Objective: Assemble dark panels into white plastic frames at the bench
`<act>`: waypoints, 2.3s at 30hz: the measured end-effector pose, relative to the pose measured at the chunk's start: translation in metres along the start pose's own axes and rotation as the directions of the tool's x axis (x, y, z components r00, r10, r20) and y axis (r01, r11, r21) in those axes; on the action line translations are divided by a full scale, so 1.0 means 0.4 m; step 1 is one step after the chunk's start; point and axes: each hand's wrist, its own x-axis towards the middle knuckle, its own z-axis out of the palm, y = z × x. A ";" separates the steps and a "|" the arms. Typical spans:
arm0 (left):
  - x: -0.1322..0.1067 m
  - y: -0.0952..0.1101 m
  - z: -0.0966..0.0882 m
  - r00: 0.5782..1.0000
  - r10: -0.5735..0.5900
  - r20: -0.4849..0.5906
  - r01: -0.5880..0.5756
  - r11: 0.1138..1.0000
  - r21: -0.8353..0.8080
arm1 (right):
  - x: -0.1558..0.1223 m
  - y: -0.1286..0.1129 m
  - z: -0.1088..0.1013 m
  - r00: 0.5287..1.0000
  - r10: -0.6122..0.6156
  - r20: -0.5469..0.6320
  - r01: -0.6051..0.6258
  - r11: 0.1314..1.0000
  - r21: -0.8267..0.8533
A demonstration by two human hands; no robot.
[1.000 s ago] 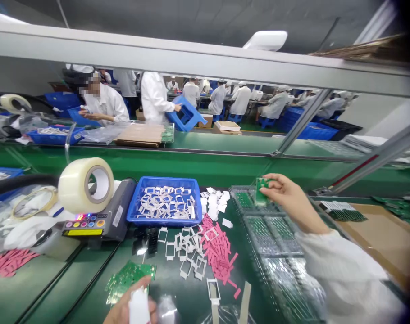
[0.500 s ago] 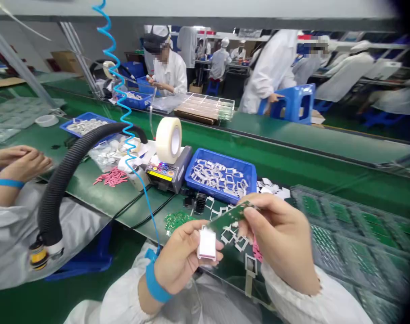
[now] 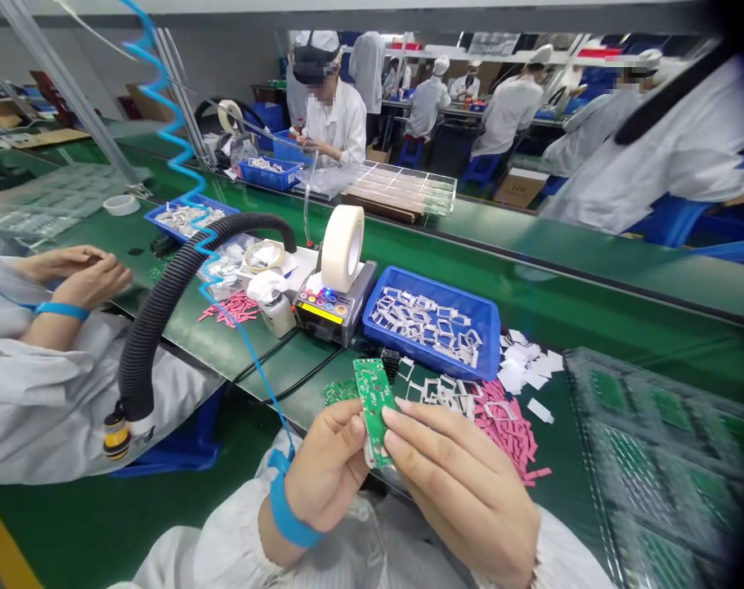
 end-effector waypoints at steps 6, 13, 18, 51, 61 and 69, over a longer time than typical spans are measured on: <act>-0.005 0.001 -0.010 0.998 0.036 0.048 -0.037 0.999 0.024 | 0.006 -0.001 -0.007 1.000 0.014 -0.017 -0.014 0.999 0.048; -0.015 -0.008 -0.040 0.960 -0.244 0.138 0.240 0.970 0.049 | -0.002 0.030 -0.057 0.933 0.323 -0.160 -0.245 0.893 0.377; -0.022 0.001 -0.036 0.940 -0.330 0.088 0.323 0.943 0.084 | 0.003 0.025 -0.015 0.904 0.415 0.098 -0.308 0.476 0.824; -0.023 0.012 -0.075 0.935 -0.353 0.041 0.348 0.933 0.095 | 0.020 0.101 0.022 0.769 0.201 0.607 -0.629 0.069 0.774; -0.004 -0.041 -0.144 0.922 -0.347 0.173 0.337 0.938 0.087 | 0.020 0.129 0.027 0.786 0.153 0.599 -0.617 0.244 0.748; 0.095 -0.061 -0.110 0.979 -0.196 0.062 0.190 0.978 0.083 | -0.007 0.084 0.028 0.694 0.579 0.428 -0.665 0.743 0.073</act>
